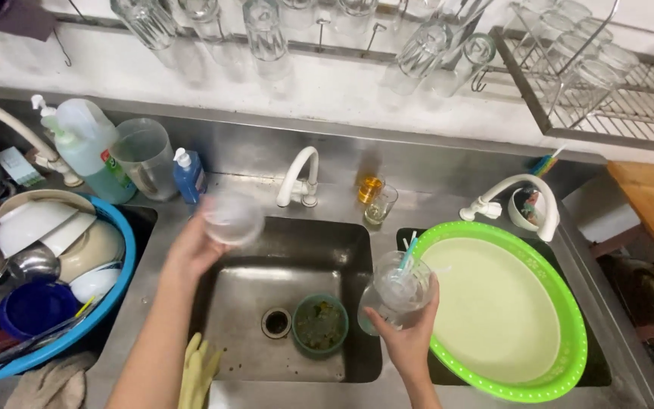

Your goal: Washing and rinsing plastic cups in a sink using a brush.

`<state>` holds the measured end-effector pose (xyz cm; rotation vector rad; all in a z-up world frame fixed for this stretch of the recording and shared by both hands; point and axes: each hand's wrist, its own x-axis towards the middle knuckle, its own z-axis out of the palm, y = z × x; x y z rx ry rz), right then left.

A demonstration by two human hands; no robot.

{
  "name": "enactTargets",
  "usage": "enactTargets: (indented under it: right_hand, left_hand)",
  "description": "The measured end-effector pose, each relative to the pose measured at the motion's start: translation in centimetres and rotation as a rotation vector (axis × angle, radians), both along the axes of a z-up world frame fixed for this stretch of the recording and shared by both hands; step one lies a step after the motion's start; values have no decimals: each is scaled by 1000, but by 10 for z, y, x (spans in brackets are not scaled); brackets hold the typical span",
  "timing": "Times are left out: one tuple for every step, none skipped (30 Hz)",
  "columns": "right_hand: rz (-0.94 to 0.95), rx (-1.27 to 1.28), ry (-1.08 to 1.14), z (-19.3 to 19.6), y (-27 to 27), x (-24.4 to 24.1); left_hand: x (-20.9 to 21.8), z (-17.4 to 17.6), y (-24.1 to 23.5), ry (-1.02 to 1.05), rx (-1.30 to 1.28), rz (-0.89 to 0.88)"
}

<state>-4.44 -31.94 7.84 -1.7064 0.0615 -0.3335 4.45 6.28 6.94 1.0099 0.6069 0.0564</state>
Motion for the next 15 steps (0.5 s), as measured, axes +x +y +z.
enactTargets:
  right_hand:
    - [-12,-12,-9,0,-1,0]
    - [-15,-13,-9,3,-3,0]
    - [-20,-5,5,6,-4,0]
    - [-21,7,19,8,-2,0]
    - [-22,10,19,7,-4,0]
    - [-22,-7,5,6,-7,1]
    - [-22,-23,-9,5,-9,3]
    - [-26,-23,-18,6,-10,5]
    - [-30,16,-8,7,-11,7]
    - [-30,56,18,7,-12,3]
    - [-29,56,26,12,-9,3]
    - [-32,47,35,15,-8,4]
    - [-34,38,43,19,-6,4]
    - [-34,39,37,18,-5,6]
    - [-36,51,18,18,-4,8]
  left_hand:
    - [-11,19,2,-150,-329,0]
    - [7,-57,21,-150,-331,-4]
    - [15,-127,35,63,-246,38]
    - [17,-189,50,274,-156,83]
    - [-8,-167,26,274,-153,83]
    - [-31,-144,1,606,518,-122]
    - [-55,-122,-24,889,1207,-327]
    - [-47,-135,-15,880,1209,-325]
    - [-38,-147,-7,754,1098,-202]
    - [-41,-162,1,646,982,-88]
    - [-25,-137,5,653,982,-91]
    - [-13,-116,7,453,851,-2]
    - [-1,-96,11,254,716,91]
    - [0,-46,7,248,717,93]
    - [-3,6,2,183,495,14]
